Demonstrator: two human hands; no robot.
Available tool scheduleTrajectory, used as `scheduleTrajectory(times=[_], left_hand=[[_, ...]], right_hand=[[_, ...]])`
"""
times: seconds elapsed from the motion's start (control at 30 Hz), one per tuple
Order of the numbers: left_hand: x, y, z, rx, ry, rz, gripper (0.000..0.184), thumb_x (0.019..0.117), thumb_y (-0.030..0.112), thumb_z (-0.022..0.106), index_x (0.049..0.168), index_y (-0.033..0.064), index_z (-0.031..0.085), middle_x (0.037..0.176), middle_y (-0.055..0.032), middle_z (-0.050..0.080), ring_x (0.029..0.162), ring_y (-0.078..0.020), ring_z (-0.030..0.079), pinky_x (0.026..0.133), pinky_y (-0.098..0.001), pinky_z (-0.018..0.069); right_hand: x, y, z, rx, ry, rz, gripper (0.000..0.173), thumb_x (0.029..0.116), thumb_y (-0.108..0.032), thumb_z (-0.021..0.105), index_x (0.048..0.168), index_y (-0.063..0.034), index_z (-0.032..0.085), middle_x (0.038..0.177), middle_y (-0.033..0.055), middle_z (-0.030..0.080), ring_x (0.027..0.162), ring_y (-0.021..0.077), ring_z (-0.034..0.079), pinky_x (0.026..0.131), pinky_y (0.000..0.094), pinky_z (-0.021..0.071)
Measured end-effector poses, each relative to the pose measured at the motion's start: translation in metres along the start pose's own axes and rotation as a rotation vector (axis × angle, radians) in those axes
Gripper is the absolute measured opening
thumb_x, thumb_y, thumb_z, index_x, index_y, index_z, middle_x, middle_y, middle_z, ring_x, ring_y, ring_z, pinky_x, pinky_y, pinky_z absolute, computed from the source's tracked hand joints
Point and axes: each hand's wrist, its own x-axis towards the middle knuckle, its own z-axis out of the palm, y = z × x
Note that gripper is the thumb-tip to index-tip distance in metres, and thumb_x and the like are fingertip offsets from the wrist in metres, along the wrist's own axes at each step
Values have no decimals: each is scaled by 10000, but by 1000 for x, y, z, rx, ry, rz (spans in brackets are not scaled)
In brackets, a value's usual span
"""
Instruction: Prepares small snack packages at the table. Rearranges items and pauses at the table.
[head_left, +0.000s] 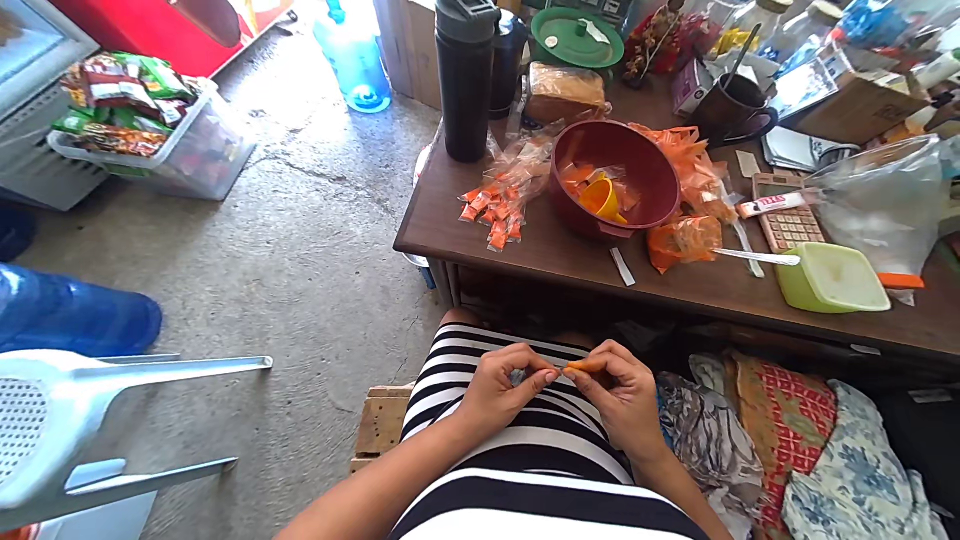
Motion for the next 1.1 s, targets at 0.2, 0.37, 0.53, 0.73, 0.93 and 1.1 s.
scheduleTrajectory(times=[0.2,0.37,0.53,0.73,0.93,1.1], left_hand=[[1,0,0,7,3,2,194,997,133,657,935,-41,718,876,-48,704,849,-13,647,799,-170,532],[1,-1,0,8,7,-2,190,994,130,657,933,-39,720,873,-43,702,853,-10,646,800,-163,528],[2,0,1,5,-19,-4,186,988,123,664,925,-43,717,872,-50,699,849,-9,639,798,-163,523],[1,1,1,7,-37,5,187,985,121,666,928,-50,715,870,-59,696,853,-11,637,800,-160,521],[-1,1,0,-7,-13,-10,192,995,127,655,934,-44,714,886,-50,703,862,-16,649,806,-172,531],[-1,0,-1,-9,0,-4,185,995,127,657,931,-37,714,887,-39,707,860,-10,651,806,-173,536]], right_hand=[[1,1,-1,63,-19,26,81,920,-195,757,918,-114,759,896,-66,645,716,-61,567,624,72,492],[2,1,-4,62,-116,12,155,997,-163,653,1043,-66,766,988,-32,651,775,-62,584,668,73,509],[0,2,-3,31,-20,4,63,897,-158,771,923,-101,771,869,-60,637,715,-66,560,627,66,488],[0,2,0,90,12,40,102,878,-206,800,853,-136,730,851,-83,623,710,-63,564,618,71,490],[1,1,-6,108,-173,62,204,1022,-166,614,1083,-39,761,1003,-20,651,754,-64,575,651,79,506],[1,5,-13,88,-184,75,158,969,-110,674,1070,-43,774,992,-12,669,769,-49,594,669,88,518]])
